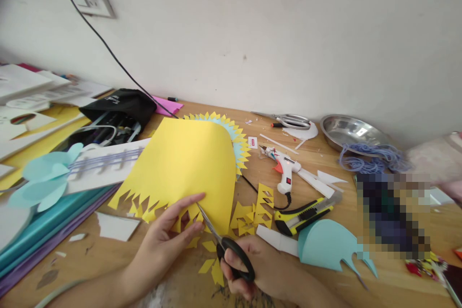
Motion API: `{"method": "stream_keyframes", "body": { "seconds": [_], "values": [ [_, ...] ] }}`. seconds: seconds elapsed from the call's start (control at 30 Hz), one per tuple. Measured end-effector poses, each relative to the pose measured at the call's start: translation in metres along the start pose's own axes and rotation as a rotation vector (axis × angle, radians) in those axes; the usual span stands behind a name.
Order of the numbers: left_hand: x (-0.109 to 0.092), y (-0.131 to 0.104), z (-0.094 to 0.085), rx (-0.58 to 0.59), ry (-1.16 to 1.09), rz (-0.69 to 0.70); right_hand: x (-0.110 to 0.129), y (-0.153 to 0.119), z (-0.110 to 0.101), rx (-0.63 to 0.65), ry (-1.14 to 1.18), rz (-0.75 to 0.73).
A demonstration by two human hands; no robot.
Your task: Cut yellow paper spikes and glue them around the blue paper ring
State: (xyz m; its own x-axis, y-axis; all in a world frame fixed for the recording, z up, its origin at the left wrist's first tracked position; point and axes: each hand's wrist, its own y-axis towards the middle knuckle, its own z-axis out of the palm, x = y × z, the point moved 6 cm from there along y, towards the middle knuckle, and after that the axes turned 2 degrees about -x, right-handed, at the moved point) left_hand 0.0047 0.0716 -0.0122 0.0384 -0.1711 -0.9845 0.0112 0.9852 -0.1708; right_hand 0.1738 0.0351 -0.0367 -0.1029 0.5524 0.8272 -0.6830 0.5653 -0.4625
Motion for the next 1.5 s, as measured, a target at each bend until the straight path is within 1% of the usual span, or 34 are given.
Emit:
{"method": "stream_keyframes", "body": {
  "seconds": [0.13, 0.3, 0.4, 0.6, 0.7, 0.87, 1.03, 1.17, 1.27, 1.37, 1.5],
  "values": [
    [0.0, -0.001, 0.0, -0.007, 0.012, -0.013, -0.001, -0.001, -0.001, -0.005, -0.016, -0.002],
    [0.001, -0.001, 0.002, -0.001, -0.025, -0.029, 0.001, -0.001, 0.0, 0.01, -0.02, -0.002],
    [0.001, -0.001, 0.003, 0.008, -0.036, -0.035, 0.002, -0.001, 0.0, -0.008, -0.026, -0.005],
    [0.001, -0.001, 0.001, -0.01, -0.036, -0.013, 0.002, -0.003, 0.001, -0.02, -0.055, 0.005],
    [0.005, 0.0, 0.001, -0.005, -0.05, -0.035, 0.002, -0.002, 0.002, -0.033, -0.055, 0.006],
    [0.015, -0.001, 0.0, 0.001, -0.112, 0.021, 0.002, 0.0, 0.003, -0.006, -0.032, -0.032],
    [0.026, -0.002, 0.006, 0.067, -0.257, -0.064, 0.002, 0.001, 0.0, -0.035, -0.07, -0.021],
    [0.025, -0.001, 0.001, 0.034, -0.2, -0.015, 0.004, -0.002, 0.0, -0.002, -0.064, -0.064],
    [0.026, 0.0, -0.003, 0.029, -0.166, 0.016, -0.004, -0.006, -0.004, 0.012, -0.002, -0.066],
    [0.026, 0.001, -0.007, 0.005, -0.094, 0.039, -0.02, -0.007, -0.006, 0.07, 0.049, -0.03],
    [0.026, 0.001, -0.008, -0.006, 0.026, 0.074, -0.036, -0.005, -0.008, 0.161, -0.038, -0.019]
  ]
}}
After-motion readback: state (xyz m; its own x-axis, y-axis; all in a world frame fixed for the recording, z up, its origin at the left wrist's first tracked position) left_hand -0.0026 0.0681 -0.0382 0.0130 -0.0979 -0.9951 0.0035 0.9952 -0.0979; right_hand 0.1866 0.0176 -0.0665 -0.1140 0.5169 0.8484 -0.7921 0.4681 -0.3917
